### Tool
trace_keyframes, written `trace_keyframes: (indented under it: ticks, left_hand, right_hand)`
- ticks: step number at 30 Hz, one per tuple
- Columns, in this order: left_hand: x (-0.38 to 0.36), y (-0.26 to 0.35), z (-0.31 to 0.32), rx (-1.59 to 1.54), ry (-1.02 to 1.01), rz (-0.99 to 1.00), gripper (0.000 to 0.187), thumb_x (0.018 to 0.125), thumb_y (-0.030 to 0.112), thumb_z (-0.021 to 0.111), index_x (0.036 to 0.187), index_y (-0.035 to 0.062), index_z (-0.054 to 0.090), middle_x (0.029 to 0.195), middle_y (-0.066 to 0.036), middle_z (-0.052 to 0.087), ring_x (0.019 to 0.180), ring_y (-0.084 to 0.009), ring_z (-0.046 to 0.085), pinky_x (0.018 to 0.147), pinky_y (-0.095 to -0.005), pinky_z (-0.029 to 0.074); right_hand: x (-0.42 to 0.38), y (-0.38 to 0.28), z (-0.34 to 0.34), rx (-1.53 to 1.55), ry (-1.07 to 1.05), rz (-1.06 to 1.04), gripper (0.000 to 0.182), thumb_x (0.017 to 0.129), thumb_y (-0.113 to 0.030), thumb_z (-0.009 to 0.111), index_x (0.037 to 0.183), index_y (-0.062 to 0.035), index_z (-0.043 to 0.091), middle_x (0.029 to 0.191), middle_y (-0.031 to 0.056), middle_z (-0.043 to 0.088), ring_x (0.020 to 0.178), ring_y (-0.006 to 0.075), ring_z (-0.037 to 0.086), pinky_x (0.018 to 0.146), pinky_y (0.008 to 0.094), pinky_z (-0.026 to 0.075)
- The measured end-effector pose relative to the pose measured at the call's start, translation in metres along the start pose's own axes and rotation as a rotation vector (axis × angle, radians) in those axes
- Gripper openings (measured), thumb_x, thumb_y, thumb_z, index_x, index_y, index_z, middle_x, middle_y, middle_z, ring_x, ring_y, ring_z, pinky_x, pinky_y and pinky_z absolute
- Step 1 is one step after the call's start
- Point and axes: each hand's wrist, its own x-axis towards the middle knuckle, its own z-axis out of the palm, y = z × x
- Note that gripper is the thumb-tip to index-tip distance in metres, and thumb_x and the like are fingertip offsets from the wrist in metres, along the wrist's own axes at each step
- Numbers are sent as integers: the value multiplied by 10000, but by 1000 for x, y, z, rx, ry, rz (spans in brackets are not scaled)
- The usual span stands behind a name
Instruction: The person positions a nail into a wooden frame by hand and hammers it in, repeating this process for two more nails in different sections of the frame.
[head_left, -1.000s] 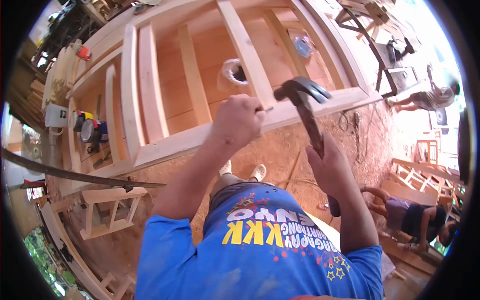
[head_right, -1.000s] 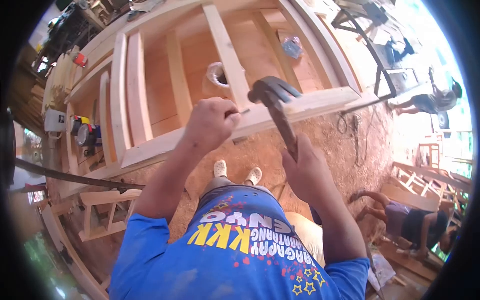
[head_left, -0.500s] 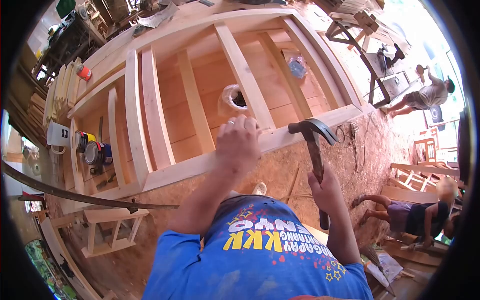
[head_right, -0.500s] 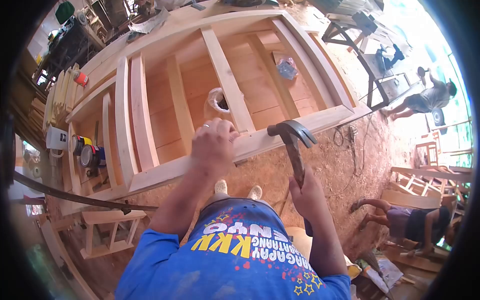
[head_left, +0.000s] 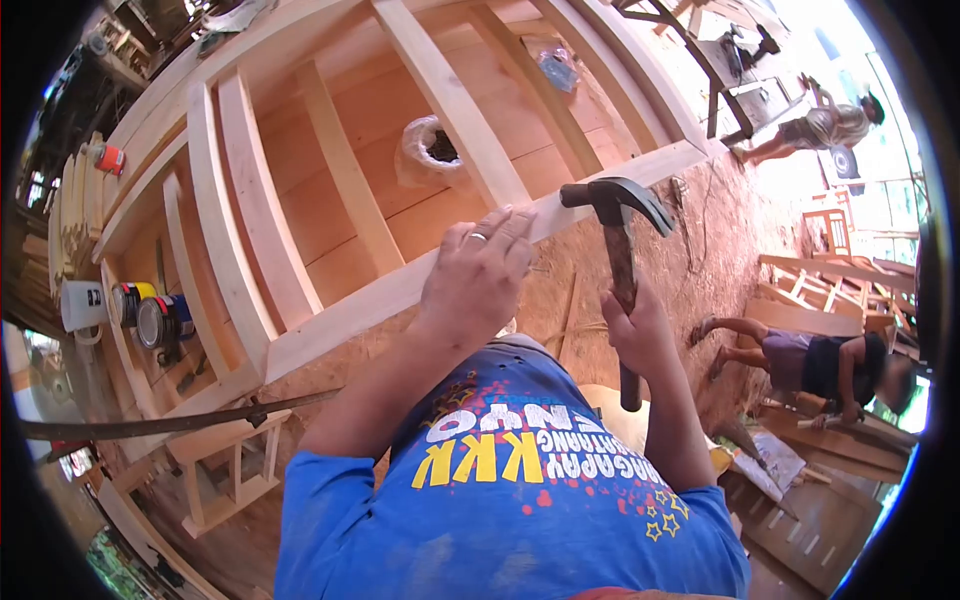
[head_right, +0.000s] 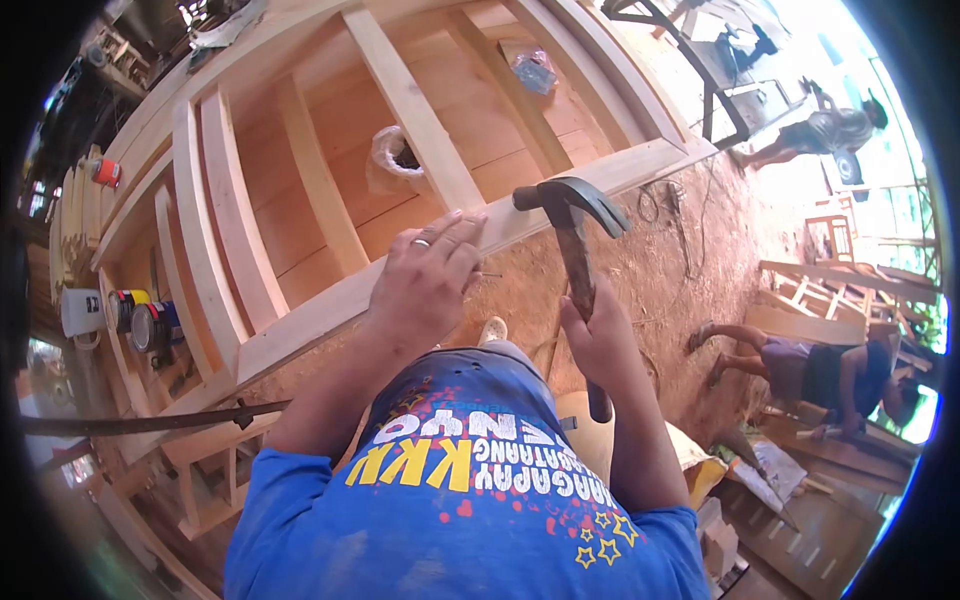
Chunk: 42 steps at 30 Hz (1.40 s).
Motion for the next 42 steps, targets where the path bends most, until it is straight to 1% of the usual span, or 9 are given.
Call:
trace_keyframes:
  ticks: [4, 5, 15, 20, 26, 32, 38, 41, 42]
  left_hand:
    - [9, -6, -15, -212, 16, -218, 118, 942, 162, 711, 1013, 75, 675, 1144, -117, 707, 1129, -338, 648, 956, -470, 454]
    - [13, -8, -16, -205, 141, -208, 102, 937, 124, 721, 976, 44, 671, 989, -141, 691, 987, -353, 655, 856, -476, 485]
    - [140, 61, 59, -270, 223, -138, 82, 937, 105, 723, 947, 31, 689, 892, -132, 696, 832, -317, 688, 767, -429, 538]
    - [220, 87, 134, -193, 277, -243, 103, 926, 141, 727, 911, 39, 720, 883, -139, 703, 850, -331, 685, 779, -443, 530]
    - [247, 98, 161, -136, 245, -307, 109, 909, 149, 750, 900, 41, 750, 855, -137, 690, 829, -315, 688, 764, -438, 541]
    - [249, 104, 159, -122, 239, -337, 93, 879, 126, 786, 902, 37, 773, 834, -125, 685, 762, -281, 687, 721, -408, 546]
    - [253, 110, 152, -135, 214, -385, 99, 864, 116, 795, 903, 27, 773, 822, -137, 684, 745, -288, 684, 716, -410, 544]
    - [254, 109, 154, -133, 224, -383, 98, 859, 109, 793, 906, 25, 771, 814, -144, 683, 740, -292, 685, 714, -415, 539]
    - [253, 108, 155, -146, 215, -382, 97, 859, 109, 793, 906, 26, 772, 815, -146, 684, 740, -294, 686, 715, -414, 539]
  right_hand:
    - [-5, -1, -2, 244, -29, 119, 169, 997, -165, 666, 1027, -25, 577, 715, 20, 569, 590, 122, 593, 548, 309, 474]
    - [-6, -2, -5, 300, -28, 145, 168, 995, -162, 672, 1025, -25, 579, 707, 6, 563, 570, 101, 586, 525, 290, 467]
    - [26, 70, -100, 412, 201, 140, 170, 1005, -149, 659, 1078, -14, 585, 706, 9, 577, 534, 94, 556, 503, 276, 458]
    - [58, 101, -170, 351, 139, 169, 190, 997, -160, 668, 1096, -15, 593, 702, 9, 578, 539, 97, 567, 513, 288, 464]
    - [99, 125, -235, 251, 10, 99, 194, 989, -181, 679, 1064, -15, 613, 714, 28, 605, 557, 108, 579, 530, 291, 463]
    - [131, 110, -269, 132, -81, -180, 213, 991, -188, 678, 1039, 4, 599, 707, 65, 594, 606, 150, 581, 563, 356, 462]
    - [151, 74, -273, -120, -61, -387, 252, 994, -214, 695, 975, -11, 547, 739, 202, 614, 691, 363, 646, 624, 454, 460]
    - [174, 78, -269, -415, -134, -384, 262, 994, -227, 693, 975, -15, 540, 753, 229, 625, 692, 449, 624, 621, 490, 453]
    - [171, 71, -273, -397, -128, -364, 255, 995, -221, 692, 980, -15, 543, 744, 219, 621, 675, 428, 624, 613, 481, 454]
